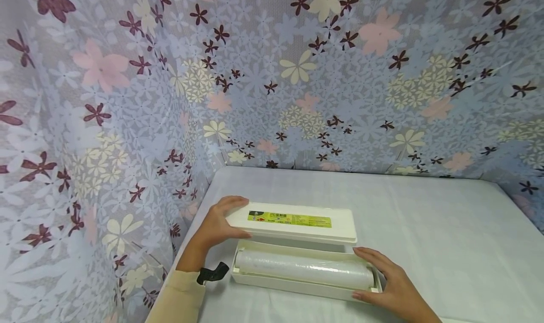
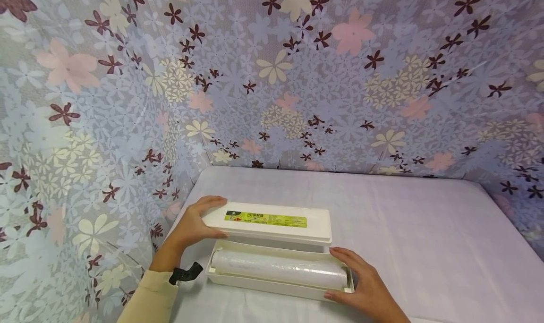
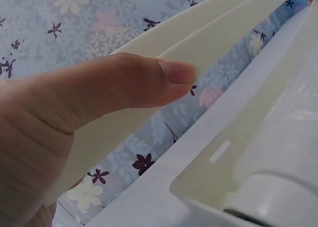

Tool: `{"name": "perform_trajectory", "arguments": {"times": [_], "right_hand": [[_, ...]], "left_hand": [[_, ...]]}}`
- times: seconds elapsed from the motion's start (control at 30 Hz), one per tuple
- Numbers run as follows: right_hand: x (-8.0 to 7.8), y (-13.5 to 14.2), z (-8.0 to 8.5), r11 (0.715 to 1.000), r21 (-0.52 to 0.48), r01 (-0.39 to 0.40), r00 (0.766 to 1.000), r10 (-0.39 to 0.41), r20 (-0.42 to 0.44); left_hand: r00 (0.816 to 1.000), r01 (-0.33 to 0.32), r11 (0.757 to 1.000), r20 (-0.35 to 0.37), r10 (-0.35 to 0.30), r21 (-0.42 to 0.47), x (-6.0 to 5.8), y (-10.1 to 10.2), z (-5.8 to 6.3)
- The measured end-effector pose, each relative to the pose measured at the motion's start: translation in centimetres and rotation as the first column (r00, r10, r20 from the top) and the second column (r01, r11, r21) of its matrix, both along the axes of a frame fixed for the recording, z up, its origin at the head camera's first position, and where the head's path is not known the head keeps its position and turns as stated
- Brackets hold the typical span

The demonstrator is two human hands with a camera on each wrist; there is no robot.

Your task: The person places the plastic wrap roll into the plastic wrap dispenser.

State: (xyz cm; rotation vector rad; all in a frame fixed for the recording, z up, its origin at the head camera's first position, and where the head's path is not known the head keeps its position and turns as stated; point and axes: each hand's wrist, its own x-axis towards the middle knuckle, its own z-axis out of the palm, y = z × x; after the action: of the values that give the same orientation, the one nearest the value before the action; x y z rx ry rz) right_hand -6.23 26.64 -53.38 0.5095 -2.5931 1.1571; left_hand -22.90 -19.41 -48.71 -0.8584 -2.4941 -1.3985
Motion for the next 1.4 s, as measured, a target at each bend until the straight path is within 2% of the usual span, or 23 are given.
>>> {"name": "perform_trajectory", "arguments": {"times": [0.23, 0.53, 0.67, 0.9, 1.27, 1.4], "right_hand": [[0.1, 0.0, -0.1, 1.0, 0.004, -0.01, 0.999, 0.01, -0.047], [0.3, -0.2, -0.1, 0.999, 0.013, 0.037, 0.999, -0.036, -0.009], [0.4, -0.2, 0.1, 1.0, -0.003, 0.015, 1.0, -0.015, -0.002], [0.1, -0.1, -0.1, 1.0, -0.021, -0.007, 1.0, 0.007, -0.016], [0.1, -0.1, 0.1, 1.0, -0.029, -0.012, 0.999, 0.011, -0.042], [0.2, -0.1, 0.1, 1.0, -0.03, -0.006, 1.0, 0.005, -0.024]], "left_hand": [[0.999, 0.03, 0.999, -0.016, -0.029, 0.022, 0.8, 0.4, 0.0], [0.999, 0.043, 0.999, -0.022, -0.042, 0.018, 1.5, 0.8, 0.0], [0.998, 0.06, 0.998, -0.018, -0.059, 0.028, 1.7, 1.1, 0.0], [0.996, 0.072, 0.997, -0.058, -0.07, 0.03, 2.2, 1.5, 0.2], [0.998, 0.044, 0.999, -0.047, -0.043, 0.016, 3.1, 1.5, 0.0], [0.998, 0.033, 0.999, -0.05, -0.032, 0.016, 3.5, 1.5, -0.1]]}}
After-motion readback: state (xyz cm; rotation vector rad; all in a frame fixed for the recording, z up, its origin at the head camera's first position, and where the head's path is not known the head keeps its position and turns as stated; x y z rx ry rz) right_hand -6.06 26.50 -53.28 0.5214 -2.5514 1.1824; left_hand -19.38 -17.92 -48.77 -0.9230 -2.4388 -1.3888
